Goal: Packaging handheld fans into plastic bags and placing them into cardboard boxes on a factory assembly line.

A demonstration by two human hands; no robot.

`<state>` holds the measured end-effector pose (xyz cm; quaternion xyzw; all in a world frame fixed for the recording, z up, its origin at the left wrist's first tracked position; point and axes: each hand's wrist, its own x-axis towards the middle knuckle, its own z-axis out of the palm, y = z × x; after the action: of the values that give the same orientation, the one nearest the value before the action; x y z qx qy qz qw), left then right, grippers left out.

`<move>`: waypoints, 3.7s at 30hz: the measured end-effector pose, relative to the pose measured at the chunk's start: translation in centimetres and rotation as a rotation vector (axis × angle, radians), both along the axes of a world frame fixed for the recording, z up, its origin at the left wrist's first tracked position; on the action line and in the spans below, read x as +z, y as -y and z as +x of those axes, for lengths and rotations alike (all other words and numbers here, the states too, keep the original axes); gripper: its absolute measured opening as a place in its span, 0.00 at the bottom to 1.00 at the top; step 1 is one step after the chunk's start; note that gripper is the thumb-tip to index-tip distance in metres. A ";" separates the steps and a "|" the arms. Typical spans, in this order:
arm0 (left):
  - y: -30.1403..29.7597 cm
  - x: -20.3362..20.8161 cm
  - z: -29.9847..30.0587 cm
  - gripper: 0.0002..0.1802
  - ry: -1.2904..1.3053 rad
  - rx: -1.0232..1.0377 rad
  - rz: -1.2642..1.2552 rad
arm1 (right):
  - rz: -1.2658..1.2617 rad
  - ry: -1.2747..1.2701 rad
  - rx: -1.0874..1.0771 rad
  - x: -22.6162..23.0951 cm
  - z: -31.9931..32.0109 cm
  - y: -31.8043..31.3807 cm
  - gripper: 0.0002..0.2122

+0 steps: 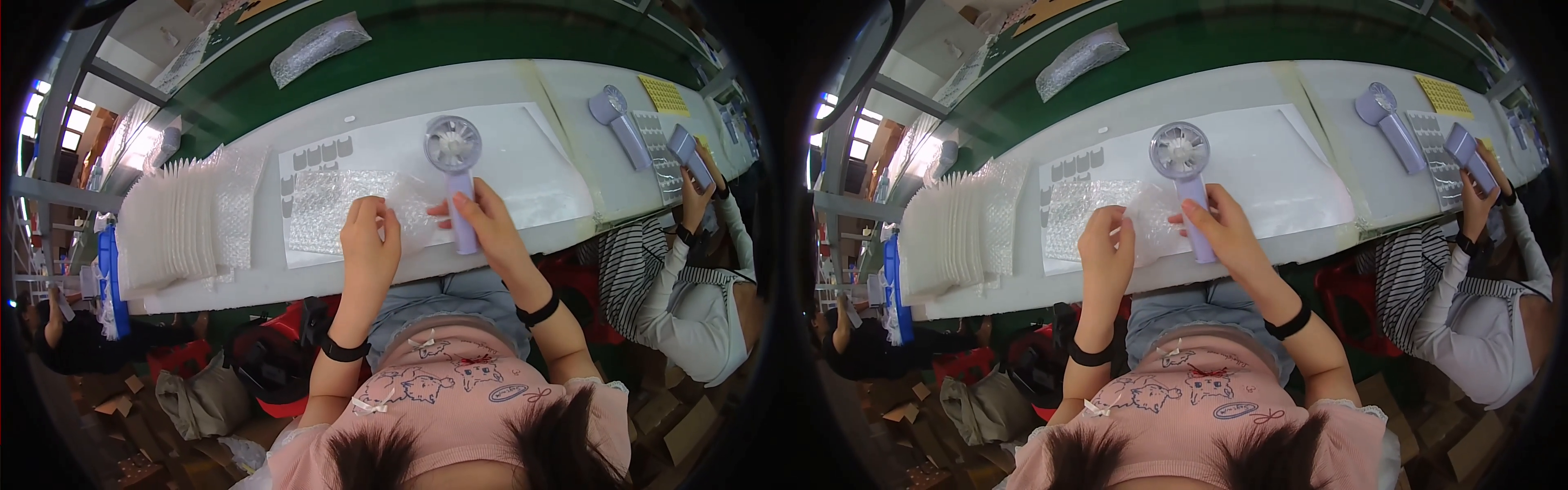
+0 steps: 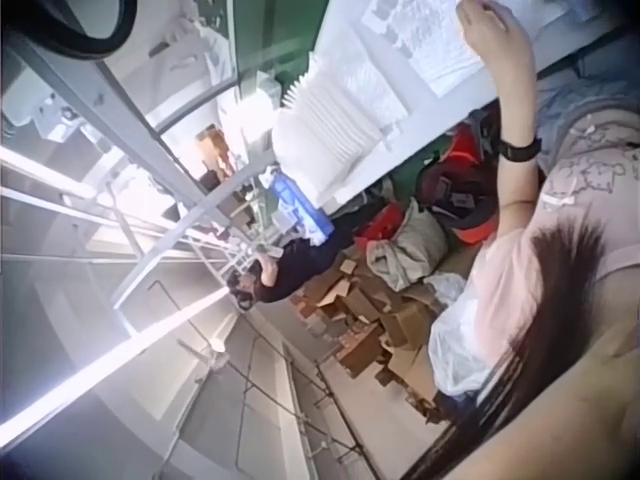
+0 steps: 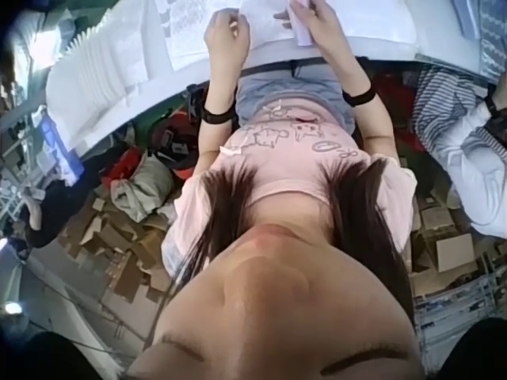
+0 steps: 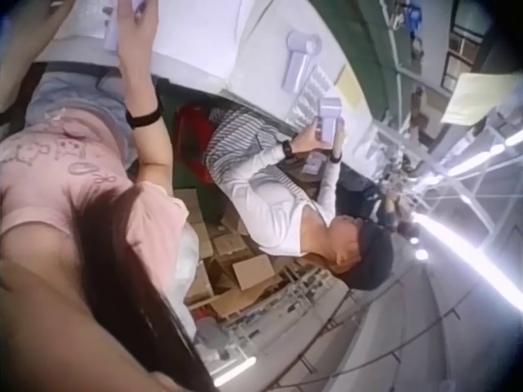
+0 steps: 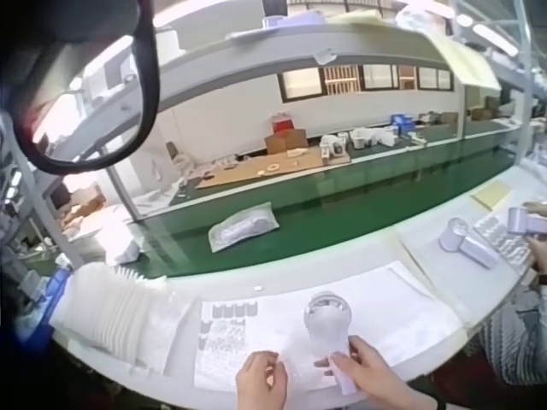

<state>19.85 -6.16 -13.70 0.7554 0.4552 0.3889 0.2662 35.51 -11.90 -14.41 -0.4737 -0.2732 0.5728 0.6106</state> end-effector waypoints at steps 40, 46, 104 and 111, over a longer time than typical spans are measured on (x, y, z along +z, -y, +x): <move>1.2 1.4 0.5 0.39 0.341 -0.171 -0.169 | 0.281 0.635 0.064 -1.3 -0.8 0.2 0.16; 1.4 1.3 1.2 0.40 0.349 -0.109 -0.059 | 0.200 0.593 -0.279 -0.1 -3.5 -0.2 0.13; -1.3 3.8 1.3 0.35 0.530 -0.645 -0.010 | 0.418 0.476 0.294 6.7 3.0 -1.7 0.25; -1.9 1.7 0.4 0.60 0.400 -0.616 0.047 | 0.539 0.218 0.128 5.7 3.1 -2.9 0.15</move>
<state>20.27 -4.28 -12.02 0.7720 0.1364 0.4407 0.4373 38.59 -9.05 -8.71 -0.3349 -0.5087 0.4626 0.6442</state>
